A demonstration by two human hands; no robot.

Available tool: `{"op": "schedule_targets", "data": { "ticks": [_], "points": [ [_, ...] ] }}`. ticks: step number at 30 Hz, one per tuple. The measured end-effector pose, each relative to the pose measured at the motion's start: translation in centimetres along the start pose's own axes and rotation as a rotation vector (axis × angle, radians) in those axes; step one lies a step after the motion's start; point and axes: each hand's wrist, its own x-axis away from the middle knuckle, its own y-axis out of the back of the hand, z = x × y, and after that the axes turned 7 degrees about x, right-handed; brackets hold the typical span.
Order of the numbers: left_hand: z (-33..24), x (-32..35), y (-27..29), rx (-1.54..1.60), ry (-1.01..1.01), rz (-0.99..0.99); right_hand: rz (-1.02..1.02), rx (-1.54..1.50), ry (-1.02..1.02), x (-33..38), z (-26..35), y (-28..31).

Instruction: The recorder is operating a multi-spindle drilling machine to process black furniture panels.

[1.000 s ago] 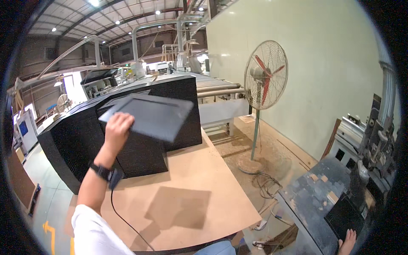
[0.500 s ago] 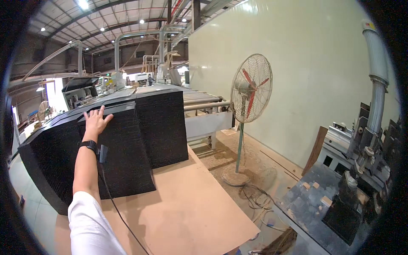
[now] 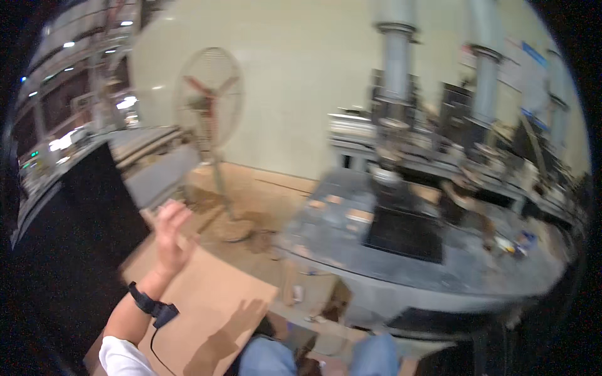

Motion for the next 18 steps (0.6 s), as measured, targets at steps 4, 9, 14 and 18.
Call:
{"op": "schedule_targets", "data": {
  "ticks": [4,9,14,18],
  "points": [
    [-14.7,-4.2,-16.0,0.473,-0.196,0.405,-0.262,-0.218,0.052,-3.5,1.6,1.3],
    [-25.9,-4.2,-34.0,0.491,-0.064,0.769,-0.317,-0.302,0.500,-11.1,10.4,3.8],
    [-29.9,-0.7,-33.8,0.409,-0.121,0.641,-0.261,-0.315,0.861,-18.5,19.1,1.3],
    [-28.0,2.3,-25.5,0.420,-0.281,0.648,-0.264,-0.327,0.955,-22.2,25.3,-4.9]
  ]
}}
